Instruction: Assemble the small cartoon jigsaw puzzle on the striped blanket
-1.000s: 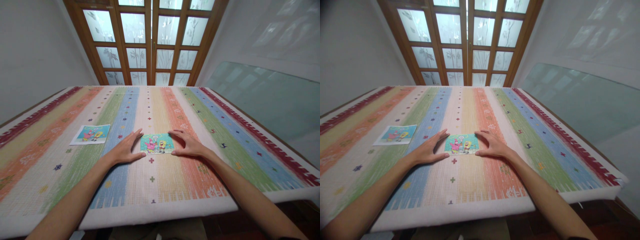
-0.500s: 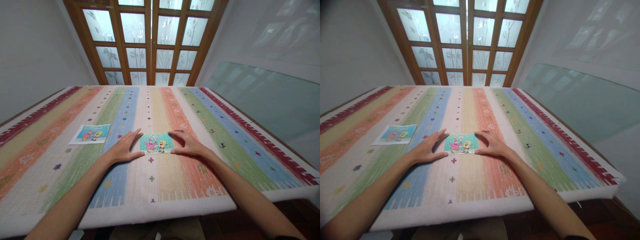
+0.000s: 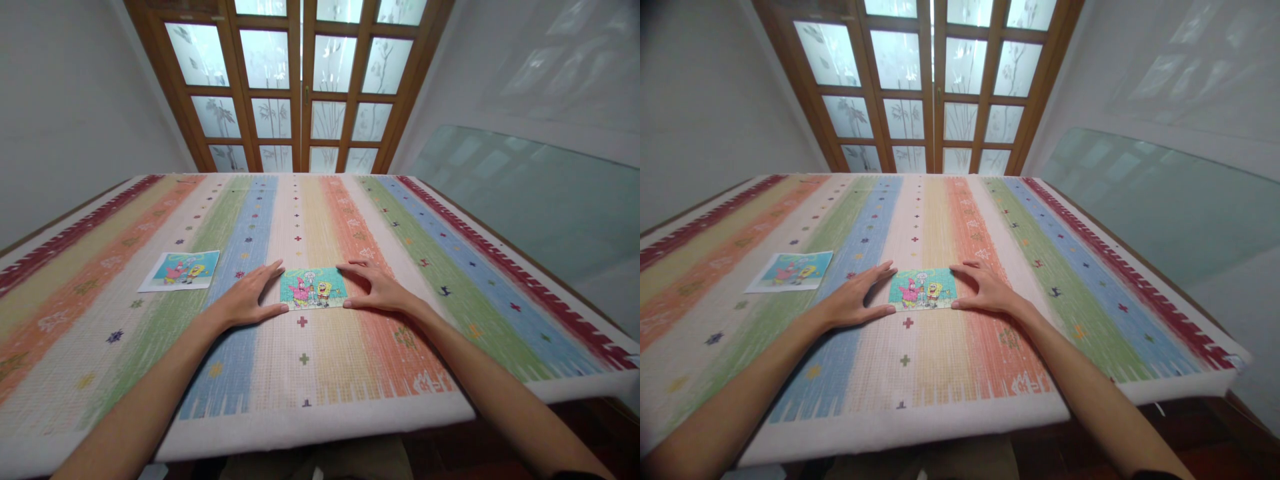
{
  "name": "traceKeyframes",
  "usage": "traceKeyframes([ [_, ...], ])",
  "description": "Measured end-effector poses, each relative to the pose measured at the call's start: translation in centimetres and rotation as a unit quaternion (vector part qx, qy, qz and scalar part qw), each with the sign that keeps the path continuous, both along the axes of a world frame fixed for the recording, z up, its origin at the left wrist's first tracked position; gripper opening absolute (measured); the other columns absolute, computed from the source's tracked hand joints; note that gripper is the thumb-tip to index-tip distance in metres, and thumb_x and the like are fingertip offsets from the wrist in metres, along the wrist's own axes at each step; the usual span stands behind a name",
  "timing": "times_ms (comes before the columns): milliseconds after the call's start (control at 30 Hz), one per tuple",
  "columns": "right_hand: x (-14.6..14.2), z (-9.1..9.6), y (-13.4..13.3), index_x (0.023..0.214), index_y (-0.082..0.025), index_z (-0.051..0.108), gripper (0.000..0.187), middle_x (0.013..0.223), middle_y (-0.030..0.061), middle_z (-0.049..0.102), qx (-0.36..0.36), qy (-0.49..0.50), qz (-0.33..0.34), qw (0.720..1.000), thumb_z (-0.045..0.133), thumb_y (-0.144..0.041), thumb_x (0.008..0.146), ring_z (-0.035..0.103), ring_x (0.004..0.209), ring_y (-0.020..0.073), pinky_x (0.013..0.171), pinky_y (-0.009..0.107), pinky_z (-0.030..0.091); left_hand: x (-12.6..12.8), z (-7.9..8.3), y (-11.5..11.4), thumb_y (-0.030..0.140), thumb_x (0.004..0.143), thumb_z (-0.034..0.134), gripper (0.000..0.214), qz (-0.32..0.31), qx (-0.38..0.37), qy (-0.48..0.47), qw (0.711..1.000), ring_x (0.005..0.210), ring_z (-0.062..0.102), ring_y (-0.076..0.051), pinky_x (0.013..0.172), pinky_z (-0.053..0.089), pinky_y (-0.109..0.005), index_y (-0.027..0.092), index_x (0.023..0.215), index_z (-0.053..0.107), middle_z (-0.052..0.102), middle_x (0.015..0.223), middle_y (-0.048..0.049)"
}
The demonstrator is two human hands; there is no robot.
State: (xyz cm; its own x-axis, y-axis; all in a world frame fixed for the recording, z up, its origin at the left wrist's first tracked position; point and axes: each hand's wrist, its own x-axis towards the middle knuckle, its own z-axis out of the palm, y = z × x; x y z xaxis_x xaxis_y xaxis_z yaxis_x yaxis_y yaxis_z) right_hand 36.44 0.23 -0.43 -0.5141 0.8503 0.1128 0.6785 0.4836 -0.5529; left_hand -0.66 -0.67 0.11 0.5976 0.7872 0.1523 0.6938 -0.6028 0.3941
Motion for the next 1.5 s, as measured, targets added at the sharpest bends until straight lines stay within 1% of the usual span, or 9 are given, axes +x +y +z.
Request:
traceKeyframes([
  [400,0.0,-0.5,0.1,0.149,-0.028,0.056,0.084,0.150,0.0177,0.050,0.016,0.008,0.004,1.000,0.082,-0.059,0.075,0.046,0.142,0.0395,0.115,0.064,0.040,0.3,0.0,-0.1,0.060,0.092,0.060,0.092,0.003,-0.007,-0.015,1.000,0.144,0.048,-0.034,0.119,0.038,-0.050,0.021,0.164,0.018,0.049,0.157,-0.0163],
  [600,0.0,-0.1,0.1,0.151,-0.028,0.054,0.084,0.152,0.0153,0.051,0.013,0.021,0.011,1.000,0.082,-0.055,0.077,0.044,0.144,0.0382,0.119,0.061,0.039,0.4,0.3,0.0,0.058,0.099,0.047,0.074,0.031,-0.001,-0.034,0.999,0.146,0.046,-0.034,0.120,0.039,-0.051,0.018,0.159,0.030,0.042,0.161,-0.0173],
  [833,-0.1,0.1,0.2,0.151,-0.029,0.053,0.078,0.153,0.0131,0.053,0.017,0.033,0.021,0.999,0.078,-0.051,0.081,0.041,0.147,0.0378,0.121,0.062,0.037,-1.9,0.7,1.5,0.047,0.101,0.042,0.057,0.161,0.119,-0.030,0.979,0.148,0.041,-0.038,0.121,0.034,-0.060,0.018,0.150,0.045,0.055,0.151,-0.0150],
  [933,-0.1,-0.1,0.3,0.148,-0.028,0.056,0.073,0.151,0.0128,0.054,0.024,0.033,0.023,0.999,0.076,-0.052,0.082,0.041,0.148,0.0372,0.121,0.061,0.038,-3.8,1.8,2.1,0.045,0.100,0.042,0.052,0.236,0.162,-0.016,0.958,0.147,0.043,-0.039,0.121,0.034,-0.062,0.022,0.145,0.051,0.064,0.141,-0.0121],
  [1000,-0.1,-0.2,0.4,0.147,-0.026,0.057,0.071,0.151,0.0137,0.055,0.025,0.035,0.025,0.999,0.074,-0.053,0.084,0.042,0.147,0.0368,0.120,0.060,0.038,-5.2,2.8,2.3,0.046,0.098,0.041,0.056,0.312,0.165,0.006,0.936,0.146,0.042,-0.043,0.117,0.037,-0.065,0.017,0.145,0.050,0.065,0.137,-0.0159],
  [1200,-0.1,-0.9,0.9,0.144,-0.022,0.060,0.066,0.147,0.0154,0.058,0.044,0.050,0.031,0.997,0.069,-0.056,0.088,0.045,0.144,0.0365,0.119,0.062,0.037,-8.6,5.6,1.2,0.048,0.093,0.046,0.071,0.468,0.053,0.144,0.871,0.122,0.059,-0.053,0.093,0.053,-0.062,0.000,0.146,0.040,0.064,0.131,-0.0287],
  [1333,-0.1,-1.3,1.2,0.143,-0.022,0.060,0.066,0.146,0.0163,0.059,0.045,0.046,0.031,0.997,0.068,-0.058,0.089,0.046,0.143,0.0370,0.119,0.063,0.037,-9.8,6.0,0.4,0.053,0.093,0.047,0.077,0.541,-0.066,0.193,0.816,0.119,0.063,-0.051,0.087,0.055,-0.054,-0.006,0.142,0.041,0.061,0.131,-0.0381],
  [1433,-0.1,-1.2,1.2,0.144,-0.025,0.060,0.064,0.146,0.0147,0.059,0.045,0.042,0.028,0.998,0.067,-0.058,0.090,0.046,0.143,0.0367,0.119,0.063,0.038,-10.7,5.7,0.3,0.053,0.094,0.048,0.076,0.540,-0.055,0.174,0.822,0.119,0.063,-0.051,0.088,0.055,-0.055,-0.007,0.141,0.043,0.062,0.128,-0.0393],
  [1500,-0.1,-1.2,1.2,0.144,-0.026,0.060,0.063,0.146,0.0139,0.059,0.046,0.037,0.029,0.998,0.067,-0.057,0.090,0.045,0.143,0.0365,0.118,0.062,0.038,-11.3,5.7,0.3,0.042,0.088,0.056,0.067,0.541,-0.019,0.105,0.834,0.121,0.063,-0.049,0.092,0.054,-0.055,-0.004,0.136,0.049,0.064,0.127,-0.0364],
])
